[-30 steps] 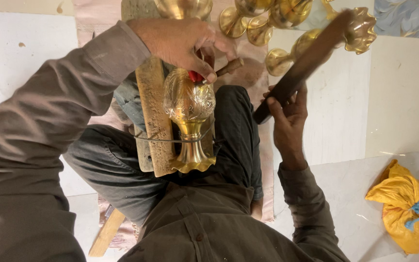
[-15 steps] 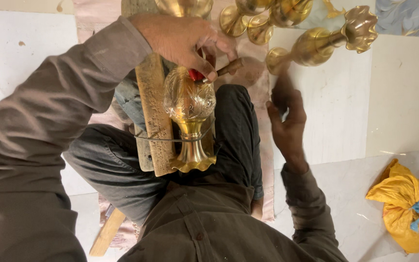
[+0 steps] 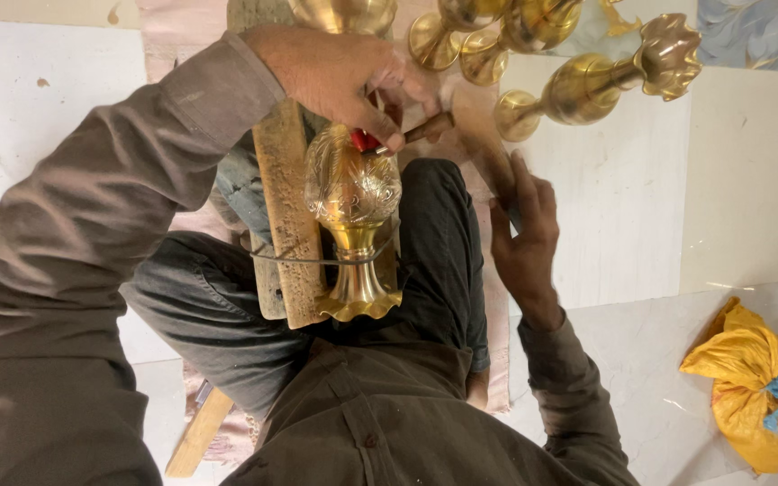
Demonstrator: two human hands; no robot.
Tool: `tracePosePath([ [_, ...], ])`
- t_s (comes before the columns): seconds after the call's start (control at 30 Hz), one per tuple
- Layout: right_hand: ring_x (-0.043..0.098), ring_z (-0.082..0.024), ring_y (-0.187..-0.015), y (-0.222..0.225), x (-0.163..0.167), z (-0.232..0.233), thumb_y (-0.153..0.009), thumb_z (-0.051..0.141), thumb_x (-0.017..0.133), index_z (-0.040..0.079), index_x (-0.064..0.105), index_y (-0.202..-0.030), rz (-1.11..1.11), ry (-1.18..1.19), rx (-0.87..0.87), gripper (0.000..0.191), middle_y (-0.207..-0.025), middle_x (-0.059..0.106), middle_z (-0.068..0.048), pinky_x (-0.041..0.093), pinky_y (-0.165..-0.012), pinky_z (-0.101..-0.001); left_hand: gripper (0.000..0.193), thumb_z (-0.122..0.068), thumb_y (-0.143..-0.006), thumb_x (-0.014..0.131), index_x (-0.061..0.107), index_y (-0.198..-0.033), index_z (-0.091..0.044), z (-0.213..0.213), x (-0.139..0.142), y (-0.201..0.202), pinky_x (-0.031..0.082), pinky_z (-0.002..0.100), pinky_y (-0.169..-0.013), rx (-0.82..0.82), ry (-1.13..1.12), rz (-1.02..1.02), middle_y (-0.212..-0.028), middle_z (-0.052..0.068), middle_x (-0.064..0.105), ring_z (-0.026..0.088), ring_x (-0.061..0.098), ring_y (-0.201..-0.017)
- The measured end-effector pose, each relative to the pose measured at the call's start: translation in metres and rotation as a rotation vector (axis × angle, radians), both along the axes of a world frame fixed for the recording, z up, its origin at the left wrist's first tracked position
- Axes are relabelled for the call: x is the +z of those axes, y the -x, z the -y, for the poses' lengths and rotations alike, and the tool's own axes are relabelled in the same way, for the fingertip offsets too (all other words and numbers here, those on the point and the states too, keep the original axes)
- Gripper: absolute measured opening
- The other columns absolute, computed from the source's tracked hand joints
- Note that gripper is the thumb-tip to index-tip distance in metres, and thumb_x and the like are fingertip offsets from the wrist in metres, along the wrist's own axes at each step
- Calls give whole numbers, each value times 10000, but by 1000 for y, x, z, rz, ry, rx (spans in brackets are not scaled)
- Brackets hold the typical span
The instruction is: The person sits on the floor with a brass vase clamped to a wooden block on their lap and engraves decorative patterns into its surface, holding a chisel against the metal and striking it with a wooden mallet. They reposition the vase and chisel repeatedly across the surface, then rub the engraved area with a round abrasive stone.
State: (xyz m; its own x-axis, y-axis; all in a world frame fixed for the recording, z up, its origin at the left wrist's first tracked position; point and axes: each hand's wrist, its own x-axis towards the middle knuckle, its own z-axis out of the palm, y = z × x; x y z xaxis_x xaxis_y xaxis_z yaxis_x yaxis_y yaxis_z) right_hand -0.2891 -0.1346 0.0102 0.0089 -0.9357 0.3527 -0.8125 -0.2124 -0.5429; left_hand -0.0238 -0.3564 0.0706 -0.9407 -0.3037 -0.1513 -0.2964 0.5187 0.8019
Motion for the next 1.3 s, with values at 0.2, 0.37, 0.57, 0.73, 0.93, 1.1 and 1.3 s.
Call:
tracePosePath([
  [0.2,617,-261,-1215,1,-9,-5,-1010,-40,670,89,445,-1572,514,-243,57,619,-1339,619,-145,528,-1028,-362,407,-244,-971,680,640,-1362,-142,-1,-5,-9,598,389,-998,30,-213,-278,-1190,128,771,233,765,-1060],
  [0.37,642,-232,-1091,-4,-12,-4,-936,-17,716,104,482,-1549,252,-327,85,667,-1169,614,-114,553,-932,-342,365,-157,-982,714,611,-1324,-83,3,-5,-28,640,377,-942,137,-161,-370,-1074,134,771,211,783,-947],
  [0.57,649,-218,-1041,-3,0,6,-921,-3,728,126,489,-1554,235,-358,83,689,-1136,609,-109,565,-891,-352,500,-152,-917,771,603,-1378,-53,-4,-10,-19,628,343,-878,113,-102,-269,-1091,162,763,232,773,-903],
  [0.73,672,-207,-1023,3,13,16,-898,-25,724,121,537,-1522,137,-368,165,668,-1127,624,-99,573,-892,-345,706,-214,-878,772,473,-1489,-26,-6,-10,-19,641,380,-878,183,-162,-160,-1094,181,752,251,778,-921],
  [0.93,682,-200,-1030,10,20,27,-893,-48,711,122,562,-1506,148,-365,201,653,-1124,636,-94,586,-898,-325,751,-225,-871,804,468,-1501,7,-4,-11,-20,630,372,-863,154,-143,-200,-1063,186,760,254,775,-911],
  [1.1,610,-241,-948,17,30,41,-924,-3,759,161,531,-1535,199,-285,124,672,-1073,634,-101,548,-839,-349,750,-245,-874,793,454,-1503,-18,-6,-15,-20,635,341,-823,207,-154,-123,-1007,151,782,226,784,-834],
  [1.3,641,-233,-1001,27,45,59,-909,0,742,156,604,-1477,-156,-303,100,605,-1102,655,-116,547,-871,-353,726,-242,-879,803,489,-1488,-4,-7,-17,-22,620,335,-820,200,-116,-187,-1017,152,785,216,779,-849],
])
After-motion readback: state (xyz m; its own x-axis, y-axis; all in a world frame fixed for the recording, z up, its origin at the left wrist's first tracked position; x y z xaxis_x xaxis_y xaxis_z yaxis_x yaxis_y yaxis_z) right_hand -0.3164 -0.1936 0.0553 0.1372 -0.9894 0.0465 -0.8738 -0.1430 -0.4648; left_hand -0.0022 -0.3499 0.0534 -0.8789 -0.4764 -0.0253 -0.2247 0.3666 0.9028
